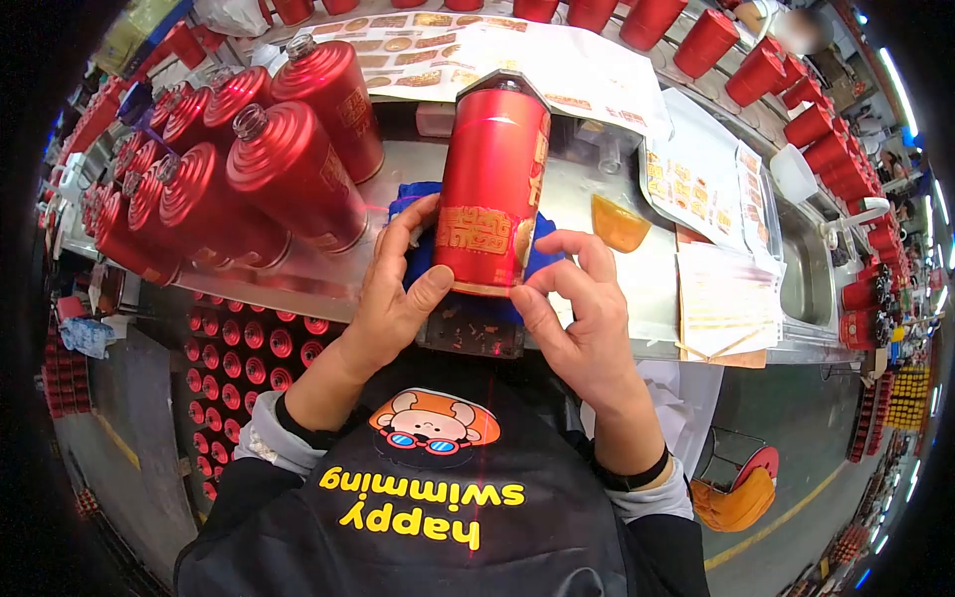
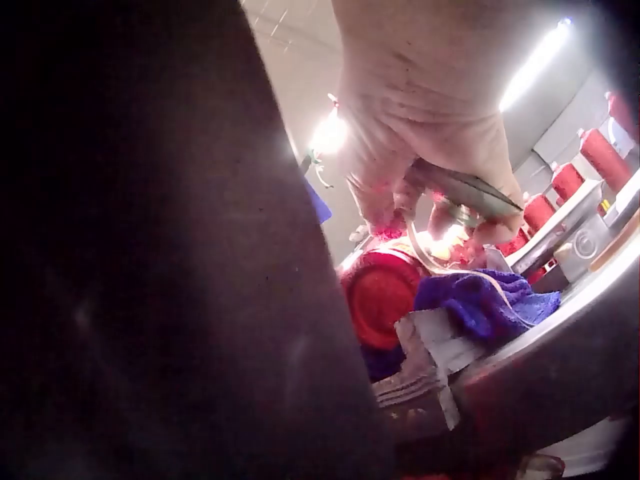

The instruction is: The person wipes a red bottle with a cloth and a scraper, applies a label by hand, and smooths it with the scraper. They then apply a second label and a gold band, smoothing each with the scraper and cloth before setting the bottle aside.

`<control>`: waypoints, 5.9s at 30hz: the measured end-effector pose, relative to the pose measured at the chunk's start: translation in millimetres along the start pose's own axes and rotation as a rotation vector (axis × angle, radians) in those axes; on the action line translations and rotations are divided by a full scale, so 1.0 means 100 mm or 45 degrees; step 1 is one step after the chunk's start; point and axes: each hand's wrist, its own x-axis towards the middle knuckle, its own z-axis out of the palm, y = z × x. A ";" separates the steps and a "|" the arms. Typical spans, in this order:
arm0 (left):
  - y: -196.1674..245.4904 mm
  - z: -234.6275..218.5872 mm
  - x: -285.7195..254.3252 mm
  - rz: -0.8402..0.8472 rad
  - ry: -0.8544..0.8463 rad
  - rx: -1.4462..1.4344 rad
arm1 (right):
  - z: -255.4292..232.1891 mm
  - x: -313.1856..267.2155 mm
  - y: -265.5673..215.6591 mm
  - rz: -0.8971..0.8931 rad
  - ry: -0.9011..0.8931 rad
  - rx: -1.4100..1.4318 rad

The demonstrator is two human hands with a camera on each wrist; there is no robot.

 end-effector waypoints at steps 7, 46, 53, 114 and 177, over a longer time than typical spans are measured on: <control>0.11 -0.08 -0.10 0.445 0.284 0.268 | 0.01 0.00 0.03 0.041 -0.042 0.055; 0.15 -0.02 0.18 1.180 -0.128 0.642 | -0.16 0.06 0.21 0.123 -0.340 0.356; 0.08 0.01 0.09 1.102 -0.075 0.562 | -0.22 0.04 0.19 0.113 -0.350 0.316; 0.17 0.05 0.17 1.177 -0.034 0.684 | -0.18 0.07 0.30 0.213 -0.368 0.330; 0.19 -0.03 0.27 1.247 -0.247 0.738 | -0.10 0.05 0.32 0.198 -0.285 0.352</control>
